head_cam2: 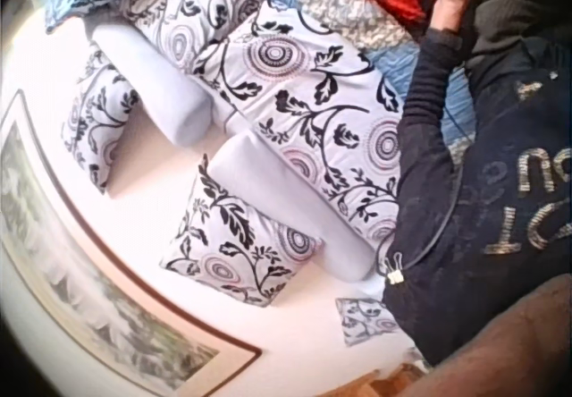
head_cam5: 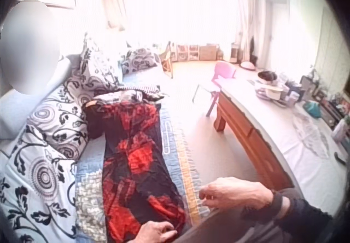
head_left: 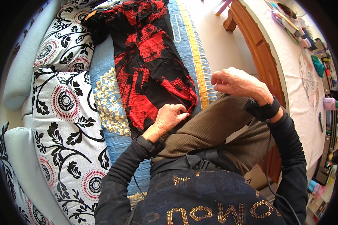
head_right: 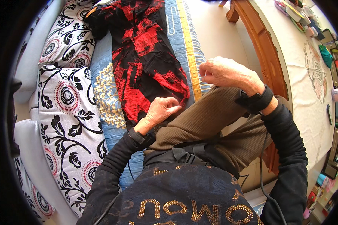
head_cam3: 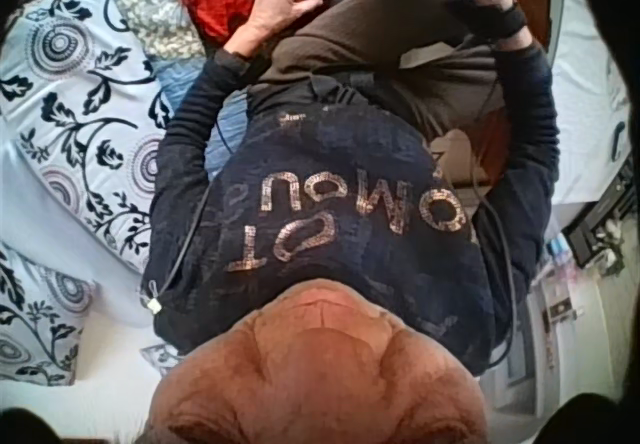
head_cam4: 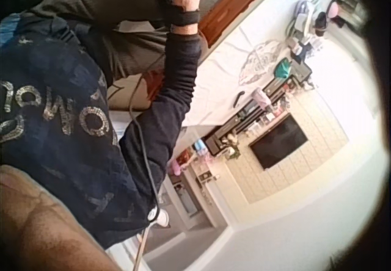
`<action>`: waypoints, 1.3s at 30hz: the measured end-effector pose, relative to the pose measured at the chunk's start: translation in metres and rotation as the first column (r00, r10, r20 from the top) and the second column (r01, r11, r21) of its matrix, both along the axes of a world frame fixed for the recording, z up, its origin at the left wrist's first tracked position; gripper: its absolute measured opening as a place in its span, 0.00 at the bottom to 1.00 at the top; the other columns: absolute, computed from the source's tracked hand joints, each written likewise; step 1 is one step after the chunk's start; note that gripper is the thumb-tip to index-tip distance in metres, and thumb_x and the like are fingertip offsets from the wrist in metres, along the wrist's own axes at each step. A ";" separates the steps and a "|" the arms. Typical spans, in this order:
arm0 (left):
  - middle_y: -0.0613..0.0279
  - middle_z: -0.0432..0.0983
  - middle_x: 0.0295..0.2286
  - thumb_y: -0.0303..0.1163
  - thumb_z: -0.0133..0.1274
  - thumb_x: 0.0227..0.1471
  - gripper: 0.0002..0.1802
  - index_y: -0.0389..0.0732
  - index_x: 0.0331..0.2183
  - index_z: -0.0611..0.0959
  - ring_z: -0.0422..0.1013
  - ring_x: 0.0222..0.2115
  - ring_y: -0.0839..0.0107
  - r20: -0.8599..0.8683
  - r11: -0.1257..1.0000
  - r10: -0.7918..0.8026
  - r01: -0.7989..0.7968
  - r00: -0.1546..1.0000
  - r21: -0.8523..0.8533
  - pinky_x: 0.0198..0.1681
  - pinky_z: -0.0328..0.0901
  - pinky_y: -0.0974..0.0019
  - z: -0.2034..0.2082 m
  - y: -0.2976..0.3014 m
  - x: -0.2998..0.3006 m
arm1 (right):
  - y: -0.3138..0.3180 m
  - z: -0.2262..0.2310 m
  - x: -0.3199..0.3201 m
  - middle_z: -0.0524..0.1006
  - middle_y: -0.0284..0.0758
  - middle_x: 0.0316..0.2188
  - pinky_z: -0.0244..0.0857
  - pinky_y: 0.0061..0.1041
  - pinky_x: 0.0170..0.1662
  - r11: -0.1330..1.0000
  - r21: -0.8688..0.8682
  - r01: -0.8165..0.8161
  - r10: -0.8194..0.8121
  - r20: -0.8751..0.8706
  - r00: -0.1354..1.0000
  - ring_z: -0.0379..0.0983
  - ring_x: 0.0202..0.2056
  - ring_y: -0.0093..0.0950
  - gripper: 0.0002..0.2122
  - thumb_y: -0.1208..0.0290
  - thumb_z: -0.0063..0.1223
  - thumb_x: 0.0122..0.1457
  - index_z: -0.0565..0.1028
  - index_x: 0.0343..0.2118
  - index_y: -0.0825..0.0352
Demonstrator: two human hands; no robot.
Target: The person sits on a bed and folds several garments by hand. They unfold, align, and fold a red and black patterned top, then a striped shirt, and finally a white shirt with a dark pattern, placing each folded item on the bed.
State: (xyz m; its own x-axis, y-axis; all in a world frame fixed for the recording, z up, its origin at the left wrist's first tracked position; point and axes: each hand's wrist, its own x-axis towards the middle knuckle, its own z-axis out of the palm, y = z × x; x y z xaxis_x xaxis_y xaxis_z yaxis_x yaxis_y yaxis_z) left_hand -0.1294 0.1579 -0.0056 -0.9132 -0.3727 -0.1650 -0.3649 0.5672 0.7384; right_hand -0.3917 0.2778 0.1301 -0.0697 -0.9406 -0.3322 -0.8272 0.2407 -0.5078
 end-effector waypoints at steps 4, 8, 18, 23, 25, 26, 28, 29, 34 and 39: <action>0.58 0.82 0.23 0.42 0.65 0.51 0.13 0.42 0.31 0.87 0.79 0.25 0.63 0.072 0.992 -0.010 0.001 0.997 0.124 0.30 0.72 0.61 0.000 0.002 0.012 | -0.023 -0.009 0.005 0.82 0.45 0.26 0.74 0.33 0.34 0.990 0.081 -0.114 0.116 -0.027 0.993 0.80 0.27 0.38 0.13 0.65 0.57 0.60 0.80 0.31 0.73; 0.65 0.81 0.22 0.37 0.63 0.56 0.12 0.37 0.36 0.87 0.74 0.22 0.79 0.148 0.844 0.035 -0.109 0.988 0.525 0.27 0.69 0.70 0.017 -0.003 0.046 | -0.057 -0.035 0.018 0.80 0.42 0.18 0.74 0.29 0.27 0.945 0.323 0.058 -0.092 0.092 0.991 0.80 0.20 0.30 0.23 0.55 0.57 0.62 0.79 0.23 0.74; 0.49 0.58 0.65 0.34 0.62 0.57 0.23 0.45 0.55 0.81 0.76 0.39 0.77 -0.037 0.756 -0.053 0.064 0.998 0.651 0.46 0.71 0.68 0.035 0.014 0.052 | -0.055 -0.070 0.045 0.79 0.39 0.16 0.73 0.29 0.29 0.981 0.183 0.069 -0.097 0.147 0.984 0.80 0.21 0.29 0.12 0.66 0.54 0.53 0.79 0.23 0.72; 0.50 0.57 0.66 0.38 0.63 0.57 0.26 0.48 0.57 0.80 0.74 0.41 0.77 -0.016 0.712 -0.195 0.153 0.981 0.685 0.49 0.69 0.68 0.028 0.011 0.041 | -0.052 -0.070 0.050 0.80 0.38 0.20 0.73 0.28 0.30 0.995 0.095 0.029 -0.059 0.332 0.941 0.79 0.24 0.27 0.12 0.66 0.54 0.57 0.78 0.25 0.72; 0.54 0.62 0.64 0.37 0.62 0.58 0.26 0.46 0.57 0.80 0.73 0.43 0.76 -0.032 0.682 -0.176 0.145 0.984 0.717 0.50 0.68 0.68 0.026 0.012 0.042 | -0.056 -0.076 0.056 0.80 0.37 0.22 0.73 0.27 0.31 1.000 0.010 -0.019 0.012 0.461 0.887 0.79 0.25 0.26 0.12 0.66 0.54 0.59 0.78 0.26 0.71; 0.56 0.64 0.63 0.37 0.62 0.58 0.26 0.45 0.57 0.79 0.72 0.43 0.76 -0.041 0.663 -0.179 0.151 0.983 0.734 0.50 0.68 0.68 0.024 0.013 0.043 | -0.059 -0.080 0.059 0.82 0.42 0.29 0.73 0.32 0.39 1.000 -0.021 -0.019 0.027 0.459 0.888 0.81 0.32 0.33 0.11 0.68 0.53 0.58 0.82 0.35 0.70; 0.60 0.74 0.56 0.36 0.60 0.60 0.24 0.41 0.56 0.80 0.72 0.44 0.77 -0.110 0.659 -0.154 0.185 0.982 0.729 0.51 0.67 0.68 0.022 0.015 0.046 | -0.061 -0.086 0.062 0.83 0.42 0.34 0.73 0.31 0.45 0.985 -0.137 -0.106 0.154 0.417 0.896 0.81 0.38 0.34 0.11 0.70 0.53 0.59 0.81 0.40 0.69; 0.61 0.76 0.53 0.37 0.59 0.60 0.23 0.41 0.55 0.80 0.72 0.44 0.77 -0.063 0.652 -0.162 0.155 0.985 0.742 0.52 0.67 0.68 0.021 0.015 0.047 | -0.062 -0.088 0.063 0.83 0.42 0.36 0.73 0.31 0.48 0.981 -0.132 -0.145 0.185 0.373 0.909 0.81 0.42 0.34 0.11 0.70 0.54 0.60 0.81 0.42 0.69; 0.63 0.83 0.41 0.36 0.58 0.61 0.18 0.36 0.50 0.83 0.74 0.44 0.78 0.092 0.723 -0.133 0.033 0.987 0.690 0.51 0.68 0.69 0.024 0.014 0.060 | -0.060 -0.088 0.046 0.83 0.37 0.35 0.75 0.29 0.47 0.987 -0.099 -0.128 0.159 0.438 0.885 0.81 0.39 0.28 0.10 0.78 0.50 0.58 0.80 0.41 0.70; 0.64 0.83 0.32 0.32 0.58 0.61 0.11 0.36 0.41 0.85 0.76 0.31 0.80 0.128 0.726 0.179 -0.218 0.976 0.652 0.36 0.72 0.72 0.022 0.011 0.063 | -0.058 -0.081 0.039 0.81 0.38 0.23 0.76 0.27 0.32 0.993 0.071 0.095 -0.115 0.368 0.923 0.81 0.26 0.25 0.14 0.63 0.58 0.60 0.80 0.29 0.72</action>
State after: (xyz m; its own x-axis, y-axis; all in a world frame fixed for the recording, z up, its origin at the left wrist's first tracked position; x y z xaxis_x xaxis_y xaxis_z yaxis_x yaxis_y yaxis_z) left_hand -0.0663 0.1687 0.0159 -0.8134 -0.3243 -0.4829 -0.4622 -0.1435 0.8751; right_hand -0.3528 0.2196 0.0491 -0.0297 -0.9159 -0.4003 -0.5507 0.3492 -0.7581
